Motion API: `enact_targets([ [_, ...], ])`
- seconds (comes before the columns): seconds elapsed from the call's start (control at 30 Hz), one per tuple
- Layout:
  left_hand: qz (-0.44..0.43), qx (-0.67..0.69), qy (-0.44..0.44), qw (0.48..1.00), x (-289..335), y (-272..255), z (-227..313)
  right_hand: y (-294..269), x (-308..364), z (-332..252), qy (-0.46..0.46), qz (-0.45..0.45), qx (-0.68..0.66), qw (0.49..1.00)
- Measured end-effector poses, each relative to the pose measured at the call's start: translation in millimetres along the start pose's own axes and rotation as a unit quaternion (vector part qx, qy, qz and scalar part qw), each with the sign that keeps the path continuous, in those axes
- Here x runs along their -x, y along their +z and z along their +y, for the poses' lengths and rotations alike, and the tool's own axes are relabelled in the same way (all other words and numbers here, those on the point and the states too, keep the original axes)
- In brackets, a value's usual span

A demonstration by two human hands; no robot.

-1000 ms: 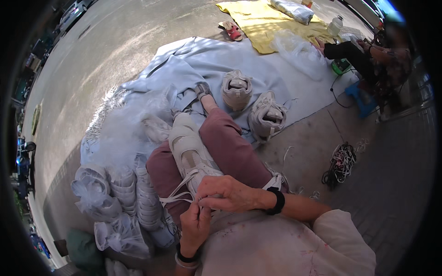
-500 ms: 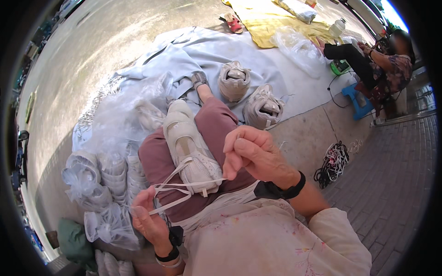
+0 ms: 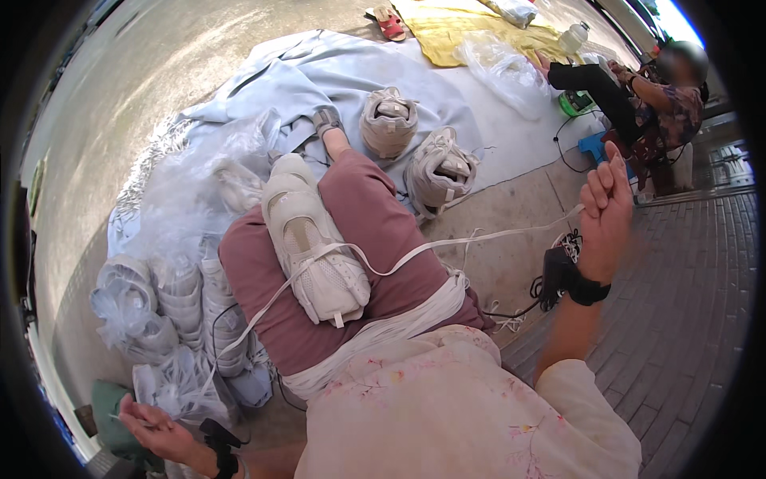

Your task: The recorder is sitting outside and lacing up white shoes that are resting on their lap.

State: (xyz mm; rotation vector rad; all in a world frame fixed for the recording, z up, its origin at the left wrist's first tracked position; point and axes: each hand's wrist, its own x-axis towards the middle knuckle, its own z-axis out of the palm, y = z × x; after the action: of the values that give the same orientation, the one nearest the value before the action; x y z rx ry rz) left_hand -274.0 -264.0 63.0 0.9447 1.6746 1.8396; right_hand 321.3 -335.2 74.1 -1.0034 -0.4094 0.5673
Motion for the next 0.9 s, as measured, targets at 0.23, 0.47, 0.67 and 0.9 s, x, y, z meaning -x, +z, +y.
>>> enact_targets([
  [0.23, -0.429, -0.163, 0.020, 0.888, 90.1, 122.4, -66.6, 112.8, 95.0, 124.3, -0.015, -0.417, 0.365, 0.832],
  [0.47, -0.538, -0.317, 0.085, 0.776, 96.1, 162.0, -75.7, 126.1, 115.9, 165.3, -0.111, -0.452, 0.573, 0.675],
  [0.67, -0.556, -0.257, 0.004, 0.790, 84.4, 171.5, -74.6, 116.9, 114.3, 184.0, -0.142, -0.490, 0.569, 0.644],
  [0.9, -0.557, -0.242, -0.055, 0.792, 81.6, 172.6, -80.8, 117.0, 114.6, 189.7, -0.131, -0.513, 0.578, 0.621],
])
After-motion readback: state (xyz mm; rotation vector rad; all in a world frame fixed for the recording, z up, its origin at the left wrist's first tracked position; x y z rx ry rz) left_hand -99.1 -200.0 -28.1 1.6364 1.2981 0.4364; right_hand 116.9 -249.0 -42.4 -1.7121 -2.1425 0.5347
